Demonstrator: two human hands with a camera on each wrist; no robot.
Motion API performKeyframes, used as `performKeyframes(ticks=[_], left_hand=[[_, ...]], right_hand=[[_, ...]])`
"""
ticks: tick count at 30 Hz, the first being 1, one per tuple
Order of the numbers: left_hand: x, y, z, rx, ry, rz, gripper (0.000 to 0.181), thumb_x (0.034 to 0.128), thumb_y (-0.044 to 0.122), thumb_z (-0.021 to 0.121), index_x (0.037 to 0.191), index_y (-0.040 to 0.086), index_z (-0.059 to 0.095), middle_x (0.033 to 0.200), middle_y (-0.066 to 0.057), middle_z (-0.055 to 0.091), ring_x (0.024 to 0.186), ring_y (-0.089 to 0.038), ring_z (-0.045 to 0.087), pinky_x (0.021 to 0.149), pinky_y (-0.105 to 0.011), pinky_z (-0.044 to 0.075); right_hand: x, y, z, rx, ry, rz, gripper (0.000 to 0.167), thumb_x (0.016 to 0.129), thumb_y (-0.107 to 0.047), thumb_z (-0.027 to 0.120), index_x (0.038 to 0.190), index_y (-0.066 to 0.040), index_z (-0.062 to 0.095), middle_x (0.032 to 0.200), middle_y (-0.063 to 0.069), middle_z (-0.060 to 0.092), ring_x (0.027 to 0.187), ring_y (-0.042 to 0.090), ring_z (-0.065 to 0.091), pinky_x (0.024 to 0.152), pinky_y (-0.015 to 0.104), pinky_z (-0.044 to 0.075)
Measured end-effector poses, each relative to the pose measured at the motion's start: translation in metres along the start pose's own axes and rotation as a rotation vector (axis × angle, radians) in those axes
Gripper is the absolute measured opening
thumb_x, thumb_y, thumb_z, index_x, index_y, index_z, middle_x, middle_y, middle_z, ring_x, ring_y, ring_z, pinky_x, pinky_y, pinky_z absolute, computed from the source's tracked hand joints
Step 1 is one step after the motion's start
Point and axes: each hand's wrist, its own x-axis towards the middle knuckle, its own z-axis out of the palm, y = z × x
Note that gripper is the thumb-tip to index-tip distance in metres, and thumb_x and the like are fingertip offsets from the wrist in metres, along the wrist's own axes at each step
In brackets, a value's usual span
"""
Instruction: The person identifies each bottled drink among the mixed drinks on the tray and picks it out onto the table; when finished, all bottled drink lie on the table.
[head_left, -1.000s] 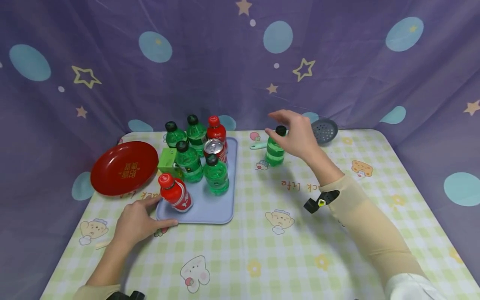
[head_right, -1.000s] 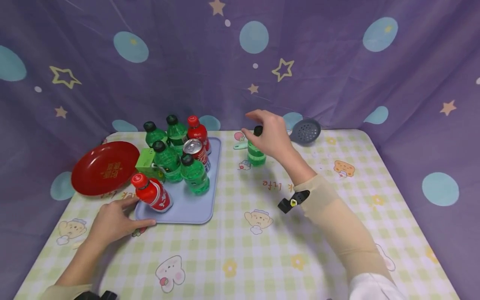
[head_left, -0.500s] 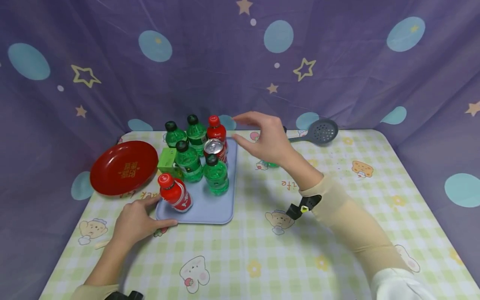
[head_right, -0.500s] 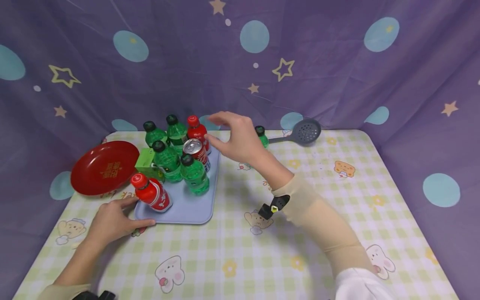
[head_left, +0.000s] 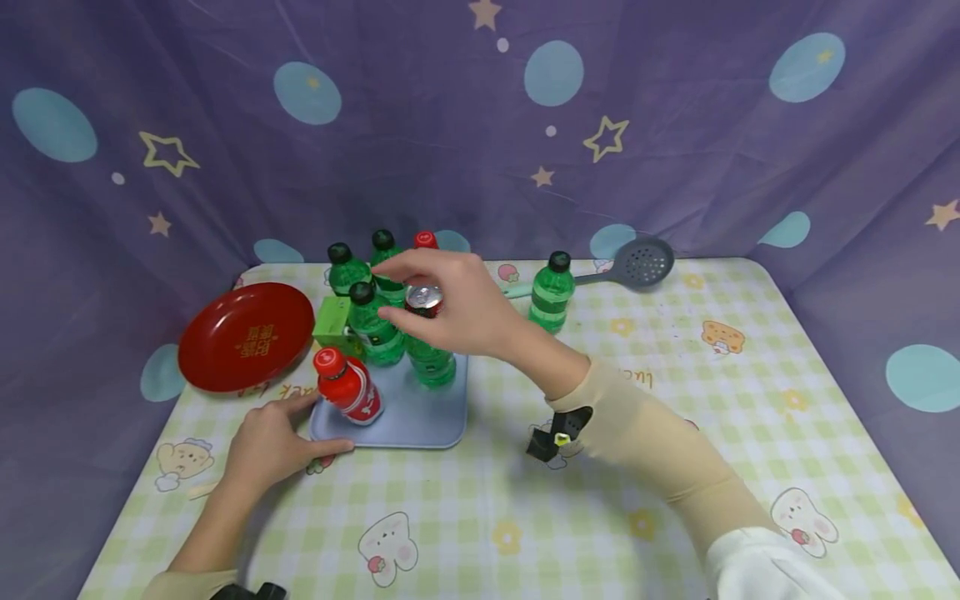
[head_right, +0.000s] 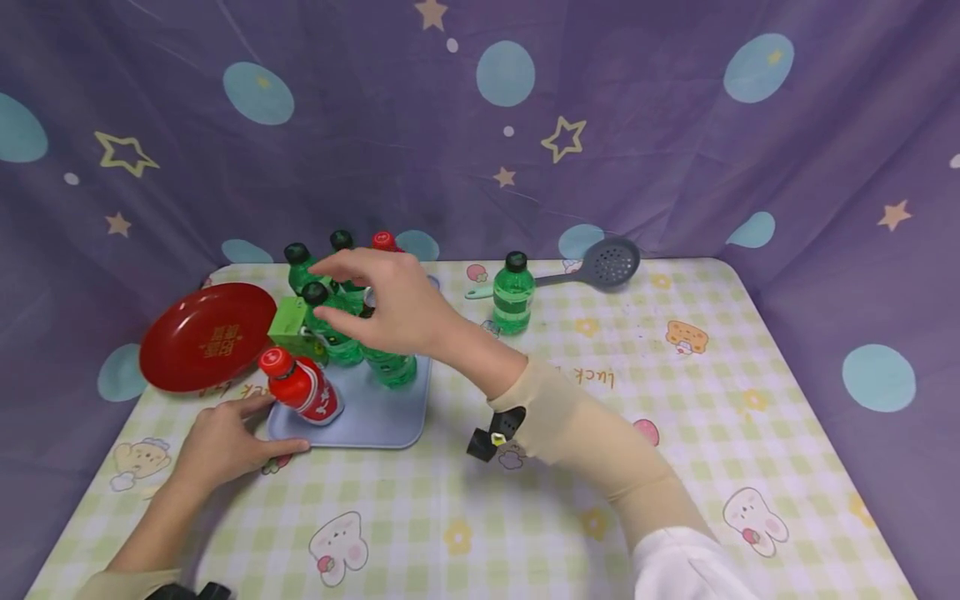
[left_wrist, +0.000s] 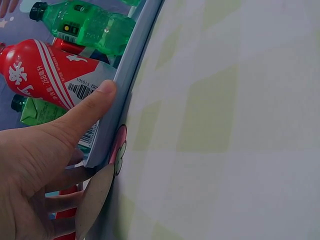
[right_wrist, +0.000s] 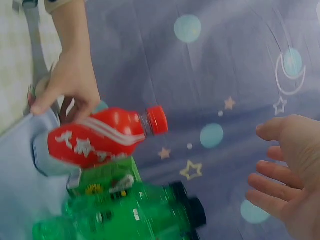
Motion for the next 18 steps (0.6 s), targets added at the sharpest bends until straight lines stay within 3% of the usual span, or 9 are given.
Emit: performKeyframes(ticks=[8, 14, 18], left_hand=[[0.000, -0.002, 0.000, 0.000, 0.014, 0.009, 0.107, 0.0624, 0.067, 0.096, 0.140, 0.000, 0.067, 0.136, -0.032, 0.067, 0.122, -0.053, 0.067, 0.095, -0.069, 0.057], [0.000, -0.002, 0.000, -0.014, 0.023, 0.022, 0.106, 0.0622, 0.067, 0.096, 0.139, 0.000, 0.068, 0.127, -0.031, 0.073, 0.118, -0.052, 0.069, 0.093, -0.068, 0.058], [-0.001, -0.001, -0.001, -0.015, 0.022, 0.019, 0.104, 0.0630, 0.066, 0.096, 0.139, 0.000, 0.069, 0.121, -0.030, 0.075, 0.117, -0.051, 0.070, 0.092, -0.067, 0.059]], right_hand=[[0.005, -0.011, 0.030, 0.041, -0.091, -0.005, 0.046, 0.093, -0.024, 0.084, 0.134, -0.007, 0.072, 0.130, 0.005, 0.077, 0.117, 0.012, 0.075, 0.103, 0.019, 0.058], [0.002, -0.012, 0.052, 0.032, -0.150, 0.016, 0.051, 0.094, -0.025, 0.083, 0.140, -0.008, 0.068, 0.137, 0.004, 0.074, 0.123, 0.013, 0.073, 0.102, 0.010, 0.053], [-0.001, -0.009, 0.064, 0.013, -0.177, 0.026, 0.052, 0.095, -0.025, 0.081, 0.142, -0.007, 0.066, 0.140, 0.005, 0.073, 0.123, 0.013, 0.073, 0.104, 0.011, 0.053]])
